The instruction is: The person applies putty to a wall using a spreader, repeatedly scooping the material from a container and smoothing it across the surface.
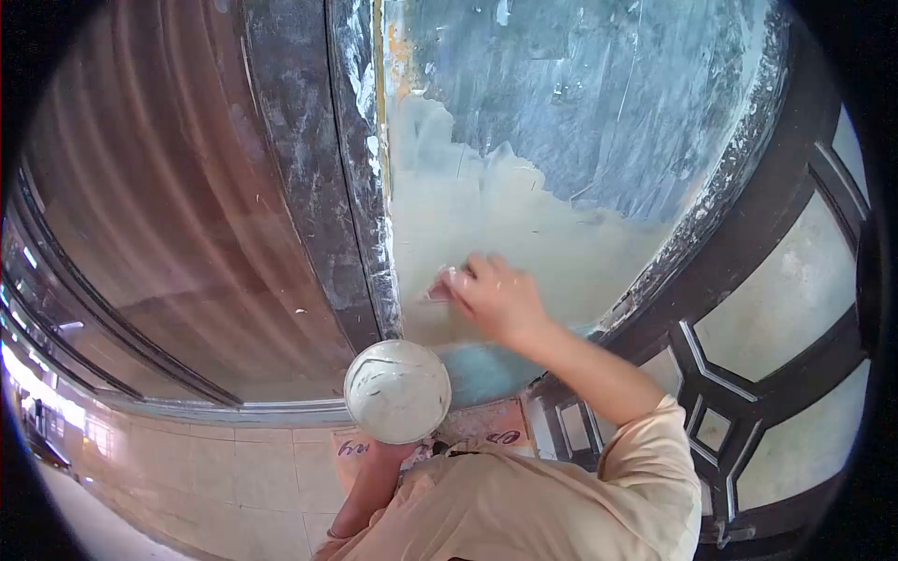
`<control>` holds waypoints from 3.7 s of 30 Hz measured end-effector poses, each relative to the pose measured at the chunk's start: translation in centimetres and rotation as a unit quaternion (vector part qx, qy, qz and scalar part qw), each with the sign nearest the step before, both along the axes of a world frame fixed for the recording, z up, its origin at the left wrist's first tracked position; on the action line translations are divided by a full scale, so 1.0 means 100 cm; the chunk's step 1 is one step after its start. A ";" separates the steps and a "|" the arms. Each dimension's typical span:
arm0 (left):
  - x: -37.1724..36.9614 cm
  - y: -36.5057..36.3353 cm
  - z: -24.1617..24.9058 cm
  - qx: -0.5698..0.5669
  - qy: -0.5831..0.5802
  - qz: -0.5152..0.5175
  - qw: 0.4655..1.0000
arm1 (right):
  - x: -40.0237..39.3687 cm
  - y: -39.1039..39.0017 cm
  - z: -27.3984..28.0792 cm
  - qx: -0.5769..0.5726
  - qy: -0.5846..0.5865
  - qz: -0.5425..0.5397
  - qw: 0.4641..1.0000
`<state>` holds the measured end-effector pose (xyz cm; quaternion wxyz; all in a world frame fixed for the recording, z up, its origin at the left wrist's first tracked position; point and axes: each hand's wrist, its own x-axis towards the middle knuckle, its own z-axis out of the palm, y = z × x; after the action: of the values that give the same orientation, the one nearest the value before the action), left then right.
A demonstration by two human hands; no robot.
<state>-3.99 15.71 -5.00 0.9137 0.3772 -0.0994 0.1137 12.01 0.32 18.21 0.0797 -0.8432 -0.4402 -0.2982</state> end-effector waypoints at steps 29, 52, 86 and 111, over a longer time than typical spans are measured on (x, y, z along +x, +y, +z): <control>0.008 -0.006 0.005 -0.111 0.035 -0.080 0.990 | 0.033 -0.060 0.046 0.219 -0.042 -0.114 0.968; 0.009 -0.019 0.034 0.159 0.028 -0.056 0.985 | 0.064 -0.138 -0.061 0.648 0.261 -0.094 0.709; 0.062 -0.125 0.053 -0.166 0.153 -0.155 0.962 | 0.110 -0.262 -0.209 0.706 0.490 -0.207 0.467; 0.093 -0.174 0.031 -0.255 0.224 -0.149 0.929 | 0.076 -0.282 -0.348 0.754 0.583 -0.119 0.279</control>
<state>5.27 -1.64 -1.92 0.9842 0.1276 0.0849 -0.0892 19.65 -27.90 -16.60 0.8789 -0.4016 0.2485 0.0666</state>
